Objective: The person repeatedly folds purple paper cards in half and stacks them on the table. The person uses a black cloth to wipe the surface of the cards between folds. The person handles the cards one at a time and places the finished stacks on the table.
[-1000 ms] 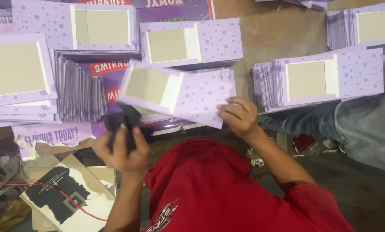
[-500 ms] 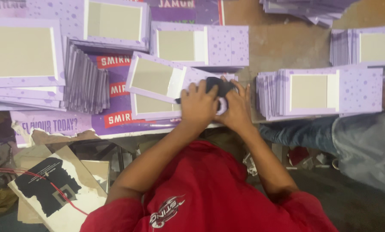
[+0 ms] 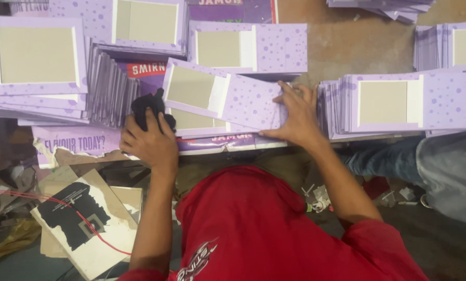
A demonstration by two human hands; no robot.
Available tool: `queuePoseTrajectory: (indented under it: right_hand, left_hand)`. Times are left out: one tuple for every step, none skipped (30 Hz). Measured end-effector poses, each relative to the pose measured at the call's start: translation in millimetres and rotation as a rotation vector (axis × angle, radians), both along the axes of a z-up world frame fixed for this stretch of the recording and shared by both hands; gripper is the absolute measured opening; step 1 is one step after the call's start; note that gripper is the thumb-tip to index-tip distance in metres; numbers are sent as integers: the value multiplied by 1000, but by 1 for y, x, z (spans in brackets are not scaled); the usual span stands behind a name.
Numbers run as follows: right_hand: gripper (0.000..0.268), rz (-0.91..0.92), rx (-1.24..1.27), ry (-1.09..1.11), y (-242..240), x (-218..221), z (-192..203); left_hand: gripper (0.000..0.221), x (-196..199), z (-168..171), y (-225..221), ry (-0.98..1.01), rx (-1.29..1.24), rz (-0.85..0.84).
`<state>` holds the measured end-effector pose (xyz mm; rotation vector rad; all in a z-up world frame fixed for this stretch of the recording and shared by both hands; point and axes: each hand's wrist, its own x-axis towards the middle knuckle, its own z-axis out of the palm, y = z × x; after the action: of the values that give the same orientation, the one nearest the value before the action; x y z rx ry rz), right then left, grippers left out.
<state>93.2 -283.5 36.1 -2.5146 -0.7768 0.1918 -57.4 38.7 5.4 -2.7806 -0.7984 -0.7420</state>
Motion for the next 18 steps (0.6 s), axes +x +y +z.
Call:
queuePoseTrajectory:
  right_hand:
    - [88,6,-18,-10,-1,-3,3]
    - [86,7,-31,-31,-1,-2,6]
    - [84,8,-44,-52,-1,-1,10]
    - [81,16,8,-40,-4,-4,13]
    - [79,25,60,-29,-8,-7,17]
    - [76,29,115,-20,-12,-9,20]
    - [73,22,200,55,-17,-9,22]
    - [70,22,282,138,-23,-11,24]
    - [68,21,364,220,-25,-11,22]
    - [66,18,421,336,-28,-12,20]
    - [66,14,478,451,-29,-12,16]
    - [65,10,536,567,-29,-11,12]
    - [69,37,604,649,-27,-11,7]
    - [72,67,671,724,-23,-9,4]
    - [75,96,737,800,-19,-9,1]
    - [78,22,755,812,-14,-7,0]
    - [80,-52,772,822,-9,-6,-2]
    - [82,-129,794,832,-2,-4,-3]
  left_hand:
    - [31,-1,0,1,4,7,28]
    - [33,3,2,3,-3,19,51]
    - [34,6,8,3,-10,30,73]
    - [36,4,16,0,-19,-33,39]
    - [38,-1,26,-7,-27,-95,4]
    - [40,-3,38,-15,-36,-155,-36]
    - [35,-3,50,-27,-37,-242,-99]
    - [30,-3,60,-41,-30,-334,-154]
    - [44,3,69,-50,-3,-418,-389]
    - [57,5,78,-59,29,-505,-613]
    - [72,15,82,-67,81,-475,-764]
    - [87,32,82,-73,132,-441,-915]
    - [101,51,80,-76,220,-408,-957]
    - [114,68,77,-77,301,-372,-999]
    - [118,80,72,-78,364,-399,-1017]
    - [122,93,67,-78,424,-421,-1040]
    - [127,100,62,-78,485,-443,-1061]
    - [127,103,57,-77,489,-458,-1062]
